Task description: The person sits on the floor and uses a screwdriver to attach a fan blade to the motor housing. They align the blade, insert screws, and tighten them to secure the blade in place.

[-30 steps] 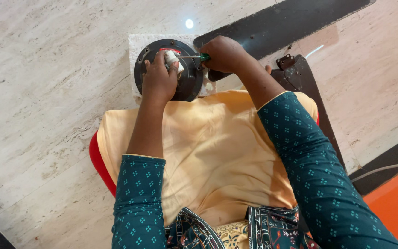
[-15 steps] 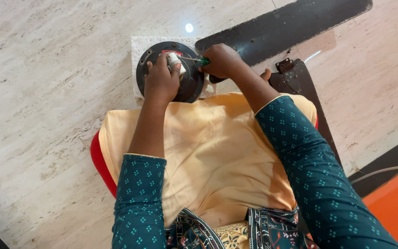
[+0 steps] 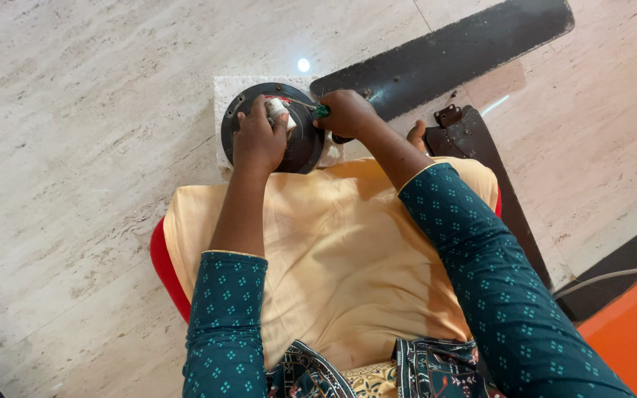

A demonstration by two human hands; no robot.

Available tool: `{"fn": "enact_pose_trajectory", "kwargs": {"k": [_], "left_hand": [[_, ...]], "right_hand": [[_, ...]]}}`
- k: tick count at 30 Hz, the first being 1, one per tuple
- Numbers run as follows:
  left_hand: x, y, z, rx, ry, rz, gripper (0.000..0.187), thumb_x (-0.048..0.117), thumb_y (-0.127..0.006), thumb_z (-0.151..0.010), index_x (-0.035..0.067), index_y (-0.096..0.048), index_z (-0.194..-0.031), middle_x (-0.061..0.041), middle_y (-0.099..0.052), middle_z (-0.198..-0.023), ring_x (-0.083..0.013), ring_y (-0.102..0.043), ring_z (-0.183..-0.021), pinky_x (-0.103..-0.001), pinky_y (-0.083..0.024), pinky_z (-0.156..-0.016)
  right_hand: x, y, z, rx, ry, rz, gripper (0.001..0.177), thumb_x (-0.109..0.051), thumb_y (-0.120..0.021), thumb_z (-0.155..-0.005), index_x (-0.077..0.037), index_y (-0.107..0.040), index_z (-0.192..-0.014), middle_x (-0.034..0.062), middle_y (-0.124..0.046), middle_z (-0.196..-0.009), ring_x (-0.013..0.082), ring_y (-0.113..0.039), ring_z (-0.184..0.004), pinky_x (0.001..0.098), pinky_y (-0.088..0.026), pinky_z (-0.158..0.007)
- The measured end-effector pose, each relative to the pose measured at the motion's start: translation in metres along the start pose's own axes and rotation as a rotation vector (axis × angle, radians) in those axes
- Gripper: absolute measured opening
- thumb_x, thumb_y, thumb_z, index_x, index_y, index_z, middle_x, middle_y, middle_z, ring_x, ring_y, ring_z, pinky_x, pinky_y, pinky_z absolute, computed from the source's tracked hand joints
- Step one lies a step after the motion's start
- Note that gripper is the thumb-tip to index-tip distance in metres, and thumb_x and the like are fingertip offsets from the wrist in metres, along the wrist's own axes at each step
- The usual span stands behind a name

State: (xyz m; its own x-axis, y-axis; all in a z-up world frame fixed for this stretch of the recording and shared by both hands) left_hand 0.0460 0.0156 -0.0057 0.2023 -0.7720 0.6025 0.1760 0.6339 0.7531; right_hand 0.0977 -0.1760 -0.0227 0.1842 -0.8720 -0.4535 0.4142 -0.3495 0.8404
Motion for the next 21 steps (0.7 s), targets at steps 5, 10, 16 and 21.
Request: {"fn": "enact_pose_trajectory", "kwargs": {"k": [5, 10, 16, 21], "left_hand": [[0.036, 0.045, 0.018, 0.233, -0.242, 0.200, 0.078, 0.043, -0.066, -0.097, -0.003, -0.034, -0.152, -0.030, -0.047, -0.149, -0.0454, -0.046, -0.136, -0.049, -0.042, -0.107], [0.106, 0.120, 0.098, 0.485, -0.573, 0.457, 0.037, 0.025, -0.064, -0.107, 0.004, -0.063, -0.138, -0.016, -0.069, -0.137, -0.0320, -0.067, -0.130, -0.039, -0.054, -0.111], [0.205, 0.153, 0.257, -0.080, -1.040, 0.950, 0.034, 0.032, -0.057, -0.109, 0.006, -0.068, -0.128, -0.009, -0.072, -0.127, -0.0205, -0.068, -0.119, -0.033, -0.056, -0.102], [0.254, 0.132, 0.367, -0.924, -1.236, 1.553, 0.043, 0.043, -0.050, -0.109, 0.011, -0.069, -0.130, -0.001, -0.069, -0.139, -0.0173, -0.060, -0.128, -0.031, -0.054, -0.106]], "right_hand": [[-0.003, 0.001, 0.008, 0.111, 0.030, -0.111, 0.034, -0.030, -0.086, -0.076, -0.009, -0.073, -0.100, 0.0167, -0.073, -0.094, 0.0379, -0.069, -0.090, 0.0482, -0.054, -0.078], [-0.001, -0.001, 0.020, 0.145, -0.056, -0.165, 0.035, -0.033, -0.084, -0.083, -0.011, -0.074, -0.108, 0.0174, -0.073, -0.094, 0.0375, -0.070, -0.090, 0.0481, -0.054, -0.078], [-0.012, 0.009, 0.039, 0.242, -0.045, -0.211, 0.031, -0.031, -0.080, -0.089, -0.008, -0.072, -0.107, 0.0178, -0.073, -0.094, 0.0391, -0.070, -0.087, 0.0480, -0.053, -0.075], [-0.010, -0.001, 0.051, 0.199, -0.180, -0.331, 0.027, -0.030, -0.074, -0.091, -0.010, -0.068, -0.108, 0.0157, -0.073, -0.096, 0.0370, -0.073, -0.088, 0.0478, -0.056, -0.075]]}}
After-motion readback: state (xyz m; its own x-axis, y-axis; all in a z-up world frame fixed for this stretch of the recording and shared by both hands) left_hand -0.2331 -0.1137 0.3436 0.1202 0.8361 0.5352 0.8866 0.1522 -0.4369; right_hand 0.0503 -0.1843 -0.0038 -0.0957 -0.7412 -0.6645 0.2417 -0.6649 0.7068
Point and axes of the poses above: each hand's wrist, its own z-axis away from the middle knuckle, its own y-axis out of the back of the hand, x = y × z, the point moved 8 cm from there along -z, towards the middle knuckle
